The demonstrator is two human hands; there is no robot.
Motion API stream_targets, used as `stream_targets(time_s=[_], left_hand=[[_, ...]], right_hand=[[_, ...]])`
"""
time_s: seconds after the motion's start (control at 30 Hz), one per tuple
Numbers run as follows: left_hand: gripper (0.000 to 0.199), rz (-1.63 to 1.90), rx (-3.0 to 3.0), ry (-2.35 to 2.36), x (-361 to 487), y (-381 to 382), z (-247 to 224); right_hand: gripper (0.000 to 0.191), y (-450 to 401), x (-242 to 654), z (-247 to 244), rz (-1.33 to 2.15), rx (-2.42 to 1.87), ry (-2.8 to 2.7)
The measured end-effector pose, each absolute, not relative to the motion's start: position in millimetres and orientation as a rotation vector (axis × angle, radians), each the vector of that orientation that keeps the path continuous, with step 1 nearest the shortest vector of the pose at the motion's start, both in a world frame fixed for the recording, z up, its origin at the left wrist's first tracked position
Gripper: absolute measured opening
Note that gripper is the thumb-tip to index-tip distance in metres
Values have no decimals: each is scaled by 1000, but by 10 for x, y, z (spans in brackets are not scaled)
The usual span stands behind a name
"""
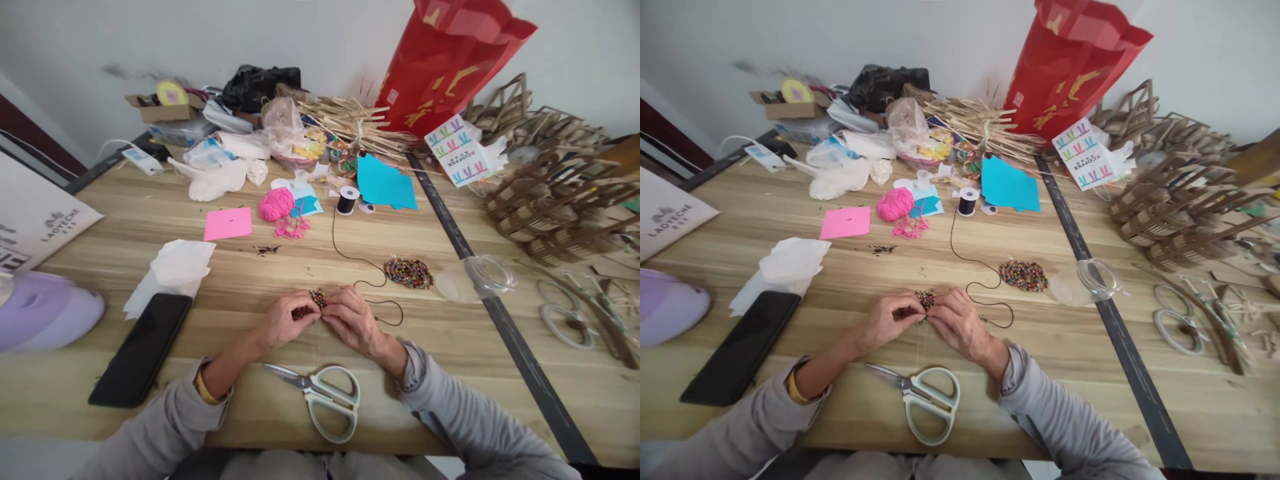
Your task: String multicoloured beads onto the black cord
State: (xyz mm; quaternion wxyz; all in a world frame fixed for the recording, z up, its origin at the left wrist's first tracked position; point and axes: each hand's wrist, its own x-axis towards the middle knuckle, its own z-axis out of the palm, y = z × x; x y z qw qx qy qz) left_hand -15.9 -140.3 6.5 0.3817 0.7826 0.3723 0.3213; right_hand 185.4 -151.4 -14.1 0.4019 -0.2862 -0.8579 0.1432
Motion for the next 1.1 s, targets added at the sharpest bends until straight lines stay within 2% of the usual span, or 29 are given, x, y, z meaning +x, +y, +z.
stream_targets(time_s=[0.4,0.8,1.1], left_hand=[[8,788,1957,970,-165,-1412,45],[10,790,1864,1083,-309,-1304,242],[10,386,2067,1170,-600,-1187,393]], right_hand=[[10,-1528,1823,-123,390,-755,-2177],[10,-1520,1859,-81,463,-870,-2051],[7,-1530,1854,-97,501,-912,-2007]])
